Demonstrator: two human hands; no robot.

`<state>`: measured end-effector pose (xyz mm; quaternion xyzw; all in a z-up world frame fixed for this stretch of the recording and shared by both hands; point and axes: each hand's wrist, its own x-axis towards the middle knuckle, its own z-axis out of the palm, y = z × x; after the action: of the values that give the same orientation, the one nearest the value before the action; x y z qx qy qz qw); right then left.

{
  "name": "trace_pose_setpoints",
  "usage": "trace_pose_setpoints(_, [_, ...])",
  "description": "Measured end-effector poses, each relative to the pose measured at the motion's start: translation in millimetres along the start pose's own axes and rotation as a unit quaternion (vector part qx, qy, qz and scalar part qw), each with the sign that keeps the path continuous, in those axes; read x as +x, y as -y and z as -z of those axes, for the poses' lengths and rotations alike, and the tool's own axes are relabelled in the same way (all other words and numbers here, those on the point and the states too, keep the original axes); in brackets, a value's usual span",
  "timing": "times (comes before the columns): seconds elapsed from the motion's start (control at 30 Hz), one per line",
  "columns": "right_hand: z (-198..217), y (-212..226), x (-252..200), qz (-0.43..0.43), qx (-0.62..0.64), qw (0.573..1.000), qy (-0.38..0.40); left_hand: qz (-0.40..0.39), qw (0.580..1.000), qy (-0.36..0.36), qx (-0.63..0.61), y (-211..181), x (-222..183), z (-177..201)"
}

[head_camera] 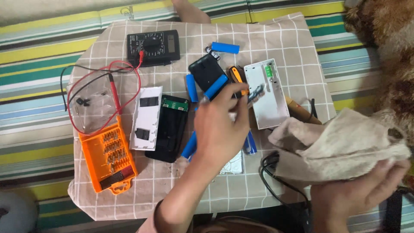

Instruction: Cleaning electronic components with a cloth and assembling them into a power bank housing

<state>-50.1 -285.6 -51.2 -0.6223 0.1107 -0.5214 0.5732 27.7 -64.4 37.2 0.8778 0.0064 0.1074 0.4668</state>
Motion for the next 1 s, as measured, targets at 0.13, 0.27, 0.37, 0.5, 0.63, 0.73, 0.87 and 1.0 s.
trace_pose_setpoints(0.13, [6.3, -8.6, -3.8, -0.044, -0.01, 0.999, 0.0, -0.032, 0.998, 0.025, 0.047, -5.7, 12.7, -18.4])
trace_pose_setpoints(0.27, [9.5, -8.6, -6.4, -0.049, 0.02, 0.998, 0.035, -0.184, 0.974, -0.004, 0.133, 8.8, 5.5, -3.4])
trace_pose_setpoints(0.37, [6.6, 3.0, 5.7, -0.077, -0.077, 0.988, 0.107, -0.181, 0.966, 0.083, 0.162, 22.8, -10.4, 21.1])
trace_pose_setpoints(0.5, [-15.0, 36.0, 0.8, -0.064, -0.096, 0.978, 0.173, -0.142, 0.938, 0.193, 0.251, 20.8, -31.6, 15.3])
trace_pose_setpoints(0.63, [-19.6, 36.8, 0.9, -0.088, -0.072, 0.975, 0.192, -0.186, 0.946, 0.132, 0.231, 22.4, -34.7, 10.9])
trace_pose_setpoints(0.73, [-18.5, 41.5, 2.8, -0.119, -0.064, 0.972, 0.191, -0.193, 0.947, 0.151, 0.21, 25.0, -32.5, 11.0])
trace_pose_setpoints(0.87, [-12.1, 40.6, 1.0, -0.153, -0.059, 0.965, 0.204, -0.189, 0.949, 0.154, 0.201, 23.3, -33.8, 28.1])
trace_pose_setpoints(1.0, [-11.8, 44.7, -2.3, -0.134, -0.073, 0.965, 0.214, -0.137, 0.957, 0.026, 0.254, 29.1, -47.1, 49.8])
